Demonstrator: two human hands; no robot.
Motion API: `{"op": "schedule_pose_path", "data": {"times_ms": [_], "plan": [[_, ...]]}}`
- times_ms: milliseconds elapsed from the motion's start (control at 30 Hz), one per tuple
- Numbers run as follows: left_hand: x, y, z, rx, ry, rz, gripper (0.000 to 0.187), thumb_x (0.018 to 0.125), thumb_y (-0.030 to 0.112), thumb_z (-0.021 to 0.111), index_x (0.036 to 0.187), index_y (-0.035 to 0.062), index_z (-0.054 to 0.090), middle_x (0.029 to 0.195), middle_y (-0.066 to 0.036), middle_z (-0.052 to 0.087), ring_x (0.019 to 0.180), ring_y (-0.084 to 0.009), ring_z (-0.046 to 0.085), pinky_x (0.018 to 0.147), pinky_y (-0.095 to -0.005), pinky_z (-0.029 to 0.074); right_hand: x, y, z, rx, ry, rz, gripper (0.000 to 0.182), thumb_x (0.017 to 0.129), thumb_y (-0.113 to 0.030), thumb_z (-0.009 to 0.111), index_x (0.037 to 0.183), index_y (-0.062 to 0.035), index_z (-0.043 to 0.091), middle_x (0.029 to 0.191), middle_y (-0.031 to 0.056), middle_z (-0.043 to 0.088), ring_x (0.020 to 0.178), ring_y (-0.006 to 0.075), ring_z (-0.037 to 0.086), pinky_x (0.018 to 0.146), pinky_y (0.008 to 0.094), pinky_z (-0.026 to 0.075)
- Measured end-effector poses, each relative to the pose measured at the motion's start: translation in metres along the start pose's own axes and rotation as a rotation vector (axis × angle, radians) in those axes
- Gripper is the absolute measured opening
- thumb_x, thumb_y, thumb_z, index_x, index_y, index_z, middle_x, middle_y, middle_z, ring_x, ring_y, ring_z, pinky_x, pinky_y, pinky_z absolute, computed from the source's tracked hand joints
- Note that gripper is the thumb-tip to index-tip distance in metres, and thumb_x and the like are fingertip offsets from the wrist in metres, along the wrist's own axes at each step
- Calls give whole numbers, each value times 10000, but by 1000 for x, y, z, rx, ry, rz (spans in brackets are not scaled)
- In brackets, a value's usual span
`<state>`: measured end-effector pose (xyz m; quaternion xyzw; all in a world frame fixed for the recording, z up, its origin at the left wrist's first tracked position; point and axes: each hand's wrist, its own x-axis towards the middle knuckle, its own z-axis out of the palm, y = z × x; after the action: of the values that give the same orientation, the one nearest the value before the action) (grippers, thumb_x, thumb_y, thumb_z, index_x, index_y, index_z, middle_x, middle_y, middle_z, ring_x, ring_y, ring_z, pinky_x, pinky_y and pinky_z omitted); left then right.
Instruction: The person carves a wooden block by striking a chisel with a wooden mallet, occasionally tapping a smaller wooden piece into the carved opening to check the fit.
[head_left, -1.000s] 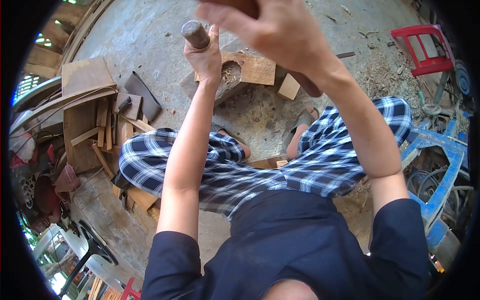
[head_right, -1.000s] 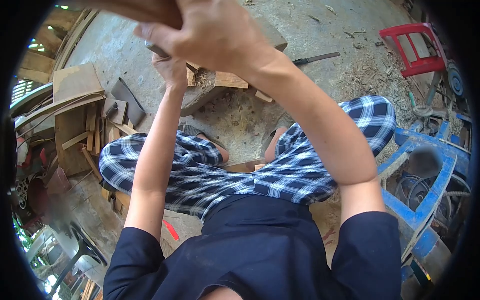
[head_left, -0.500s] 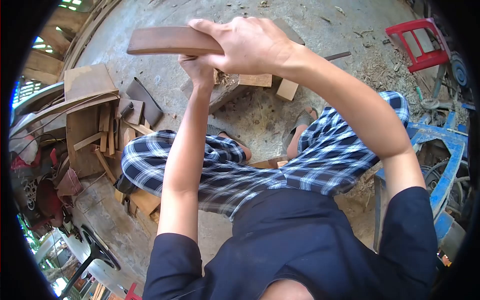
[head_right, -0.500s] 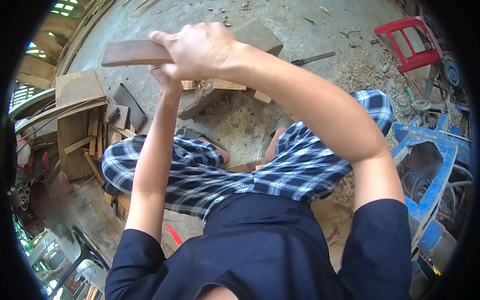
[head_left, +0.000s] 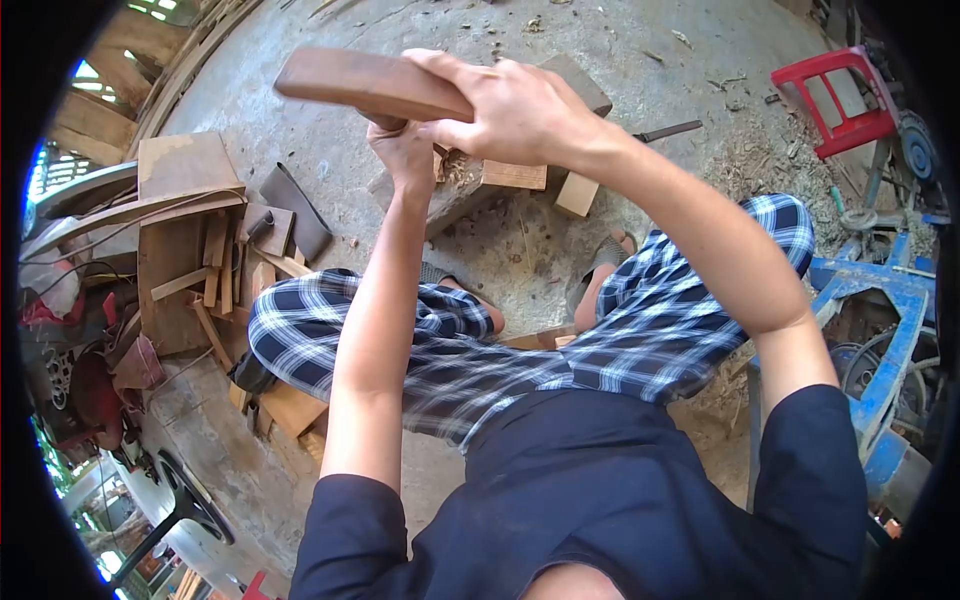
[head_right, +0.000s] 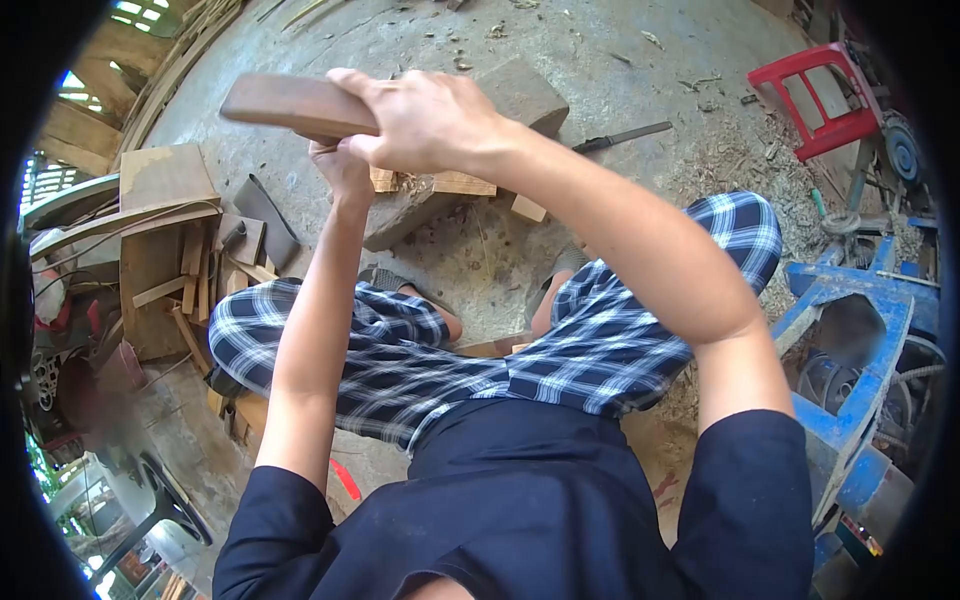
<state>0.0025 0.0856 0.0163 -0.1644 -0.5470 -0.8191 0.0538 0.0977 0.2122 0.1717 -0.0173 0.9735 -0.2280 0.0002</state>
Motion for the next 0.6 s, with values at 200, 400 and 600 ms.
{"op": "schedule_pose_path", "data": {"times_ms": [200, 400, 600], "plan": [[10, 6, -5, 161, 238, -137, 235, 859, 99, 810, 773, 103, 591, 707, 55, 579, 631, -55, 541, 610, -247, 470, -34, 50, 46, 767, -134, 406, 756, 868, -499, 685, 1487, -156, 419, 1140, 179, 672, 805, 255, 705, 634, 360, 579], [13, 2, -21, 95, 417, -147, 229, 854, 120, 813, 823, 126, 587, 680, -11, 622, 552, -110, 594, 496, -249, 455, -77, 91, 102, 890, -281, 668, 711, 888, -449, 687, 1467, -143, 413, 1167, 160, 617, 858, 231, 654, 555, 363, 564], [29, -3, -54, -18, 614, -242, 248, 868, 134, 788, 802, 111, 550, 694, -37, 627, 545, -132, 613, 573, -265, 594, -84, 95, 115, 820, -257, 654, 737, 881, -449, 686, 1486, -175, 367, 1221, 184, 603, 952, 294, 664, 576, 392, 587]]}}
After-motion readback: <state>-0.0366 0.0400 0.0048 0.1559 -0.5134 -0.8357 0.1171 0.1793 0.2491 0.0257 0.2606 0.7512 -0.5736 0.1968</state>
